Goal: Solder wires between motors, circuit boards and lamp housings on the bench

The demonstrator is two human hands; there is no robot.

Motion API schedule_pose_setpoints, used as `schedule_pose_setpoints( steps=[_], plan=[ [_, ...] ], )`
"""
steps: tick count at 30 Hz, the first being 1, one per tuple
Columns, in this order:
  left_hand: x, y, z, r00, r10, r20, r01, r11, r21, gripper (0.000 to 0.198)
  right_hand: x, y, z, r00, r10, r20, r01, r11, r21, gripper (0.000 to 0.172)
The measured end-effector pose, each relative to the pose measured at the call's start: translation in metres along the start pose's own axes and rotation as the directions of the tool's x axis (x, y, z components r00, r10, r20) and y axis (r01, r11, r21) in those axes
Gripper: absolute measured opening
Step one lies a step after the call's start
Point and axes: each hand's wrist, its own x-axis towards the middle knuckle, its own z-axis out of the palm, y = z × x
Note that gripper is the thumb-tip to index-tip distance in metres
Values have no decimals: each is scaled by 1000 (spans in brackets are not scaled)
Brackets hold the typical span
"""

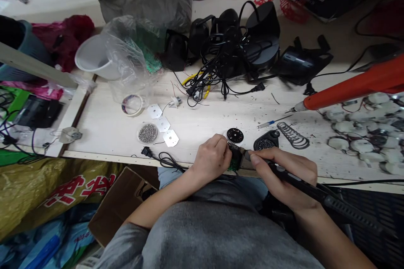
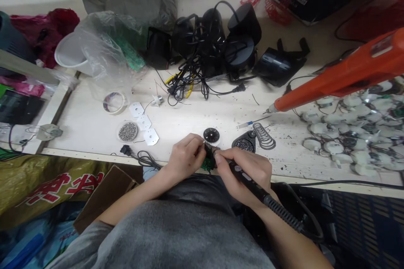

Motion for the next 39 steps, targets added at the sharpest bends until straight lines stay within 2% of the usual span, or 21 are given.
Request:
schedule_pose_setpoints(
  steps=[3, 7, 12, 18, 25, 33, 39],
  plan=[
    [0, 0, -1, 1000, -10, 12, 10, 1000, -3, 13, 0, 1, -2, 1000, -7, -11, 7, 1000, 0, 9],
    [0, -1, -1, 1000, 7, 6, -7, 1000, -17, 12, -1, -3, -14, 999, 40, -7, -39, 999, 5, 9],
    [0, 0, 0, 1000, -12, 6, 12, 1000, -7, 12, -7, -9, -30, 990, 128, -62, -130, 991, -27, 9],
    [1, 1, -2, 999, -17, 31, 18, 999, -31, 13, -9, -11, -31, 982, 164, -90, -168, 985, -31, 9],
    [4, 2, -8, 999, -37, 12, 37, 999, -4, 11, -10, -4, -31, 991, 100, -84, -100, 995, 8, 9],
    [7, 1, -16, 996, -71, 60, 74, 996, -54, 12, -12, -4, -30, 990, 102, -96, -101, 995, 10, 9],
    [6, -1, -18, 991, -80, 109, 89, 993, -77, 22, -13, -2, -31, 992, 77, -97, -78, 997, 1, 8]
  ],
)
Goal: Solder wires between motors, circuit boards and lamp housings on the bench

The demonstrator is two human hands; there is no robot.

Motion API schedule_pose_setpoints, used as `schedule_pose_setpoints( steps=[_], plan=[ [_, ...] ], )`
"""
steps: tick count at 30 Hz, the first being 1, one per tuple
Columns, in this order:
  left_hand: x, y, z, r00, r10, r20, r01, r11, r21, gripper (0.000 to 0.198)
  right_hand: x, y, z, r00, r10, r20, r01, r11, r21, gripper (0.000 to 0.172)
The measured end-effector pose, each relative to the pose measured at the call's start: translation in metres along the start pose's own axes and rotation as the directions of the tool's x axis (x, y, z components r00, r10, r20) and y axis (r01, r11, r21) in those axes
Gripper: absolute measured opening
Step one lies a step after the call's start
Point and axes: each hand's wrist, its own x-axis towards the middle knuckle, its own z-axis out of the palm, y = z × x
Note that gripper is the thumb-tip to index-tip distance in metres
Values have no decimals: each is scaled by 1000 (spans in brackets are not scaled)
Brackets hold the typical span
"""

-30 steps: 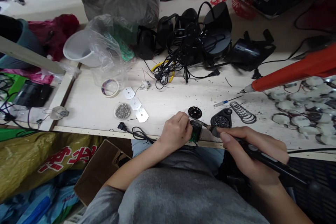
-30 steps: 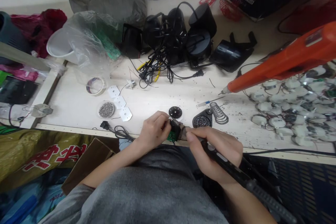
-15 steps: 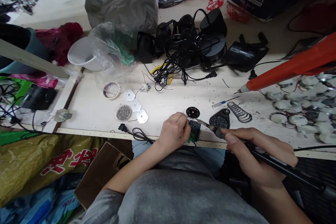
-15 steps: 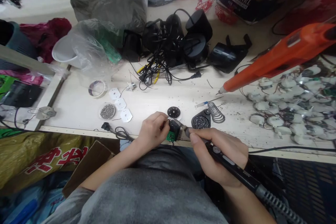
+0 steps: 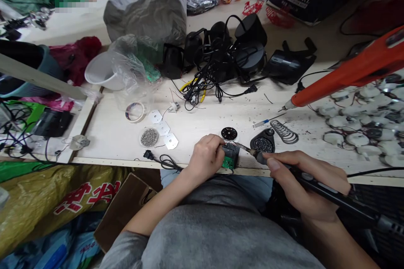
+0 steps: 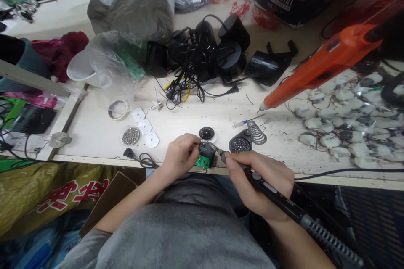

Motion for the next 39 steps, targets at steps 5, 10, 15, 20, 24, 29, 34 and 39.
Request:
schedule_pose_setpoints(
  steps=[5, 10, 15, 20, 24, 29, 34, 39],
  plan=[
    [-1, 0, 2, 999, 45, -20, -45, 999, 9, 20, -1, 0, -1, 1000, 0, 0, 0, 1000, 16, 9],
    [-3, 2, 3, 998, 58, -20, -58, 998, 35, 19, -6, 8, 5, 992, -92, -83, 90, 995, -30, 26],
    [-3, 1, 1, 998, 59, -28, -59, 998, 9, 20, -13, 29, 44, 956, -254, -150, 232, 961, -150, 30],
    [-2, 1, -1, 999, 37, -23, -37, 999, 0, 19, -19, 36, 81, 969, -212, -126, 204, 976, -72, 31],
    [-1, 1, -1, 999, 21, -33, -22, 999, -41, 20, -24, 35, 86, 972, -204, -121, 204, 979, -9, 32],
    [-1, -1, -2, 998, -19, -51, 14, 993, -114, 23, -30, 35, 87, 967, -231, -106, 227, 973, -43, 35],
    [-4, 0, -3, 996, 44, -71, -40, 998, 53, 21, -33, 37, 91, 953, -269, -139, 258, 962, -92, 35],
    [-8, 6, 0, 995, 77, -62, -70, 992, 108, 16, -35, 39, 92, 956, -263, -132, 254, 964, -82, 34]
  ],
)
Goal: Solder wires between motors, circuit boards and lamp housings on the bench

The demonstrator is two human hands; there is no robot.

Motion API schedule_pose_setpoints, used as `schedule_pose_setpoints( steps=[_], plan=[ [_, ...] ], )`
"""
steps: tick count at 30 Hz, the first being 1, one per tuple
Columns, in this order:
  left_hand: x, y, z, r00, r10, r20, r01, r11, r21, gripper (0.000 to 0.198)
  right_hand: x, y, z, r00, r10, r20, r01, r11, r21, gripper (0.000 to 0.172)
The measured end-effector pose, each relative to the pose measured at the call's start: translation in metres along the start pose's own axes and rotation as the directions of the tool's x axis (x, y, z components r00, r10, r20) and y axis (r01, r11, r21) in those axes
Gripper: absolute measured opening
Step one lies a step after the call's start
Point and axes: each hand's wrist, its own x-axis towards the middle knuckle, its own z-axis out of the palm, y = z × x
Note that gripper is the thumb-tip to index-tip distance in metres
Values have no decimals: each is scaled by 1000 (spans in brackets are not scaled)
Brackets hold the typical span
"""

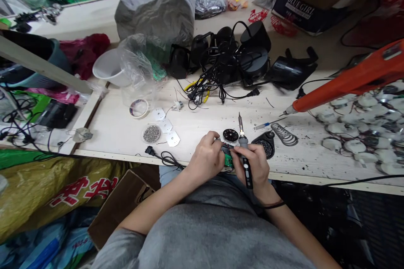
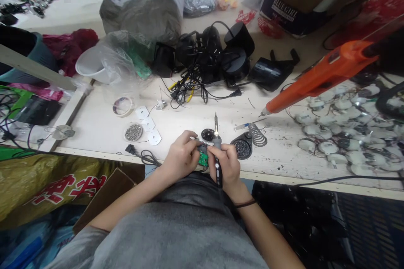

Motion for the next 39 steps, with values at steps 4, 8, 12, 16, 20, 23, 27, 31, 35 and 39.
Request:
schedule_pose_setpoints(
  steps=[4, 8, 12, 16, 20, 23, 27, 31, 35, 39],
  plan=[
    [0, 3, 3, 999, -46, 4, 47, 999, -4, 10, -1, 0, -1, 1000, -4, 8, 4, 1000, 12, 34],
    [1, 5, 4, 996, -85, 13, 84, 995, 48, 11, -2, -2, -1, 999, 12, 30, -14, 997, 73, 36],
    [3, 9, 6, 997, -68, 24, 64, 989, 130, 16, -4, -1, 0, 999, 25, 30, -28, 995, 98, 35],
    [3, 7, 4, 998, -56, 24, 54, 994, 91, 17, -5, 3, 1, 999, 5, 42, -9, 997, 82, 33],
    [4, -2, 2, 1000, -29, 4, 29, 999, -25, 13, -5, 5, 1, 999, -18, 49, 13, 995, 94, 36],
    [3, -8, 4, 999, 16, -31, -20, 992, -129, 11, -5, 4, 1, 999, -1, 47, -5, 992, 124, 38],
    [-3, -12, 12, 997, -24, -75, 8, 980, -200, 10, -5, 4, 1, 998, 3, 67, -11, 993, 118, 37],
    [-6, -11, 15, 995, -10, -100, -9, 982, -190, 9, -5, 3, 2, 998, 9, 57, -15, 994, 107, 38],
    [-4, -10, 13, 992, 67, -110, -82, 987, -137, 9, -2, 2, 2, 998, 1, 66, -9, 993, 114, 38],
    [-2, -8, 10, 991, 100, -89, -107, 991, -83, 10, 7, 0, -10, 996, 41, 82, -55, 982, 180, 34]
  ],
)
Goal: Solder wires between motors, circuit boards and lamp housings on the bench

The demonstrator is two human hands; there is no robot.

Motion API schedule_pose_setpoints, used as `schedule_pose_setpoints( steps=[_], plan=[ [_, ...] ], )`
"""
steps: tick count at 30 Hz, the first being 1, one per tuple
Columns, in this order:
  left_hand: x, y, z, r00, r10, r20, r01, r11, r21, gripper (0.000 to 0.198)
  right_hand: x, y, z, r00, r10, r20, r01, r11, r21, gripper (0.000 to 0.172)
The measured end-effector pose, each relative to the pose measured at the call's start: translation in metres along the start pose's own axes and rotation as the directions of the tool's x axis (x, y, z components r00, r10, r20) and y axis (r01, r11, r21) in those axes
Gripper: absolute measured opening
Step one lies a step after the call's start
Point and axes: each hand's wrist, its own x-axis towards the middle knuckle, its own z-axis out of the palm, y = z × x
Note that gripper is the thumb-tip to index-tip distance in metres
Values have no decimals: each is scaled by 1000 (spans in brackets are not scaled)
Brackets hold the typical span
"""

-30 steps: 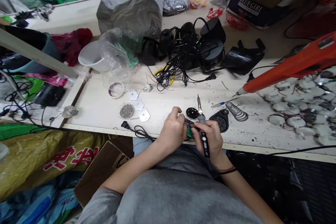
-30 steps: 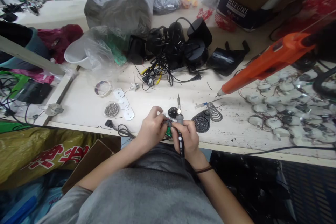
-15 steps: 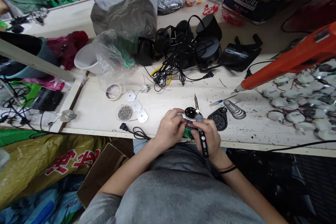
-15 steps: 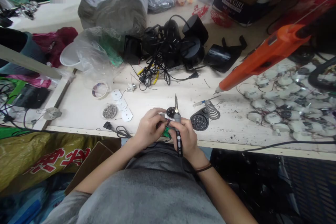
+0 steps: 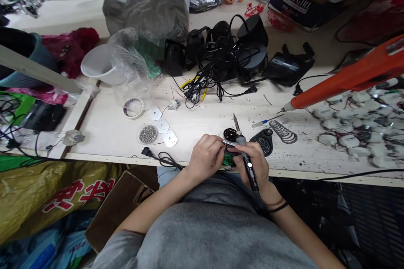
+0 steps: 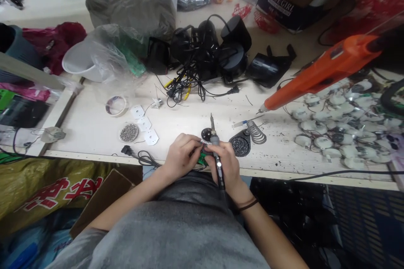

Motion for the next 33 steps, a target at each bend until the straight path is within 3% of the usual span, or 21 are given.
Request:
schedule_pose_setpoints(
  steps=[6, 9, 11, 18, 27, 33],
  plan=[
    [0, 0, 0, 998, -14, 54, 14, 1000, 11, 12, 15, -26, -53, 982, 187, -32, -185, 981, 63, 13],
    [-1, 0, 1, 998, -27, 52, 27, 1000, 2, 12, 19, -39, -70, 915, 403, 6, -403, 915, 8, 17],
    [-2, 0, 2, 999, -21, 30, 22, 1000, -4, 12, 20, -42, -71, 874, 483, 54, -482, 876, -23, 17],
    [-3, -2, 4, 998, -31, 52, 34, 998, -54, 13, 23, -32, -57, 899, 430, 78, -428, 903, -41, 13],
    [-2, -1, 4, 1000, -20, 2, 20, 997, -71, 13, 26, -26, -54, 915, 397, 72, -393, 917, -68, 15],
    [-2, -1, 4, 999, -36, 29, 38, 996, -75, 13, 26, -24, -52, 913, 400, 81, -394, 915, -86, 18]
  ],
)
